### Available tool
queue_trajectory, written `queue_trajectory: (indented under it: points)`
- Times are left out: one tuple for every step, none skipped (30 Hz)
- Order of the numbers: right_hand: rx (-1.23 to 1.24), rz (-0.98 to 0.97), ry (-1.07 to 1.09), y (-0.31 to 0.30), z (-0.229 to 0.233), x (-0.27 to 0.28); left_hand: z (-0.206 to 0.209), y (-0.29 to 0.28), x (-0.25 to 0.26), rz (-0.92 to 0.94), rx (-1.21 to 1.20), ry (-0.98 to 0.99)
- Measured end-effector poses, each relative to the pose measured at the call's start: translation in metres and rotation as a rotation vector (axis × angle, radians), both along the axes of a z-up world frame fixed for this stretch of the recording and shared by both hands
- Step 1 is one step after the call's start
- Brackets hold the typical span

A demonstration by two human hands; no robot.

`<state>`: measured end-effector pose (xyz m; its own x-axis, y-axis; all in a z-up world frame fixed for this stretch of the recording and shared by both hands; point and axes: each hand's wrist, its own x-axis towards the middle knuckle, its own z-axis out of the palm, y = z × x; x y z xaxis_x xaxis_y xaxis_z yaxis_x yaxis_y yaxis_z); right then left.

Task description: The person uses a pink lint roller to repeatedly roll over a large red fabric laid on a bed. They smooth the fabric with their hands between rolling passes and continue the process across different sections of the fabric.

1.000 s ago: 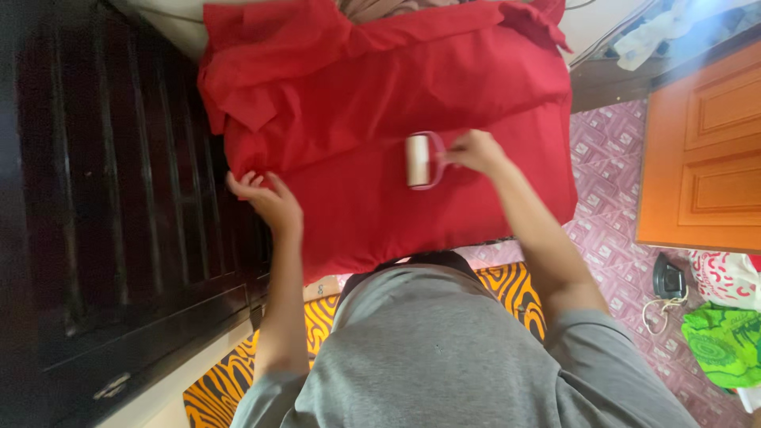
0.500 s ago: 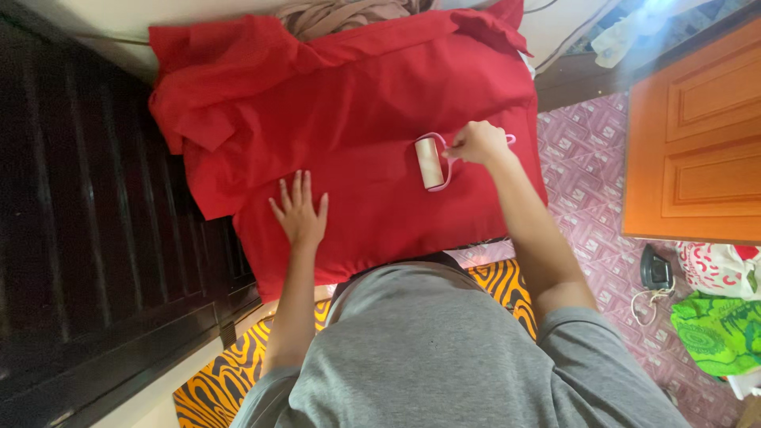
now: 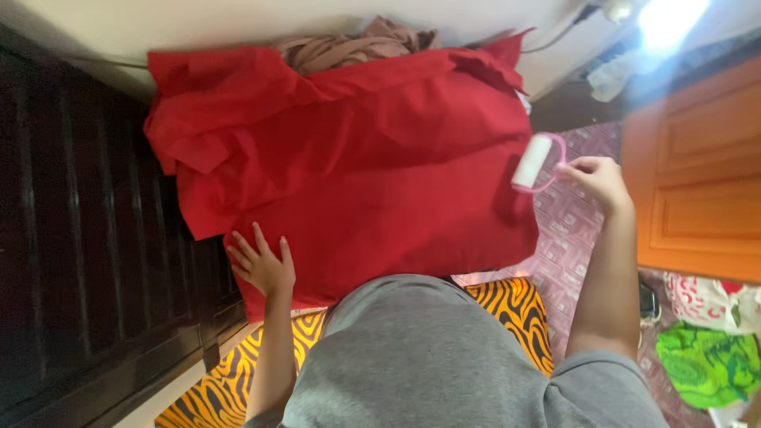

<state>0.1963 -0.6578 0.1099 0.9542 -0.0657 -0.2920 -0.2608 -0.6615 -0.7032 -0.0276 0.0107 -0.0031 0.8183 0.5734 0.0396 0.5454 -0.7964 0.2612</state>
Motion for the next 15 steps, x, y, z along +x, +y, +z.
queue_trajectory:
  points:
    - [0.088, 0.033, -0.06, 0.01, 0.01, 0.004, -0.001, -0.001, 0.001, 0.004, 0.02, 0.005]
    - [0.18, 0.062, -0.121, 0.025, 0.019, 0.008, -0.001, 0.0, 0.003, 0.006, 0.042, 0.007]
    - [0.273, 0.091, -0.18, 0.043, 0.027, 0.014, 0.001, 0.0, 0.002, 0.012, 0.026, 0.026]
    - [0.331, 0.126, -0.233, 0.064, 0.035, 0.026, 0.004, 0.0, 0.003, 0.016, 0.008, 0.038]
    - [0.389, 0.162, -0.284, 0.085, 0.043, 0.039, 0.007, -0.001, 0.007, 0.02, -0.01, 0.049]
    - [0.446, 0.196, -0.329, 0.106, 0.05, 0.051, 0.009, -0.002, 0.008, 0.019, -0.006, 0.051]
    - [0.399, 0.17, -0.37, 0.128, 0.055, 0.063, 0.011, -0.003, 0.009, 0.019, -0.003, 0.052]
    - [0.351, 0.143, -0.407, 0.151, 0.06, 0.074, 0.013, -0.004, 0.008, 0.017, 0.0, 0.056]
    - [0.354, 0.173, -0.453, 0.174, 0.064, 0.087, 0.014, -0.004, 0.008, 0.025, -0.011, 0.075]
    - [0.357, 0.204, -0.501, 0.197, 0.069, 0.103, 0.014, -0.004, 0.01, 0.032, -0.022, 0.091]
    - [0.389, 0.252, -0.527, 0.218, 0.075, 0.116, 0.014, -0.003, 0.012, 0.04, -0.033, 0.106]
    - [0.421, 0.298, -0.553, 0.238, 0.08, 0.126, 0.015, -0.003, 0.013, 0.044, -0.031, 0.114]
    - [0.421, 0.305, -0.569, 0.259, 0.084, 0.136, 0.016, -0.003, 0.013, 0.049, -0.03, 0.123]
    - [0.421, 0.312, -0.588, 0.277, 0.089, 0.146, 0.017, -0.003, 0.014, 0.054, -0.03, 0.129]
    - [0.373, 0.344, -0.662, 0.294, 0.093, 0.153, 0.017, -0.002, 0.015, 0.051, -0.02, 0.127]
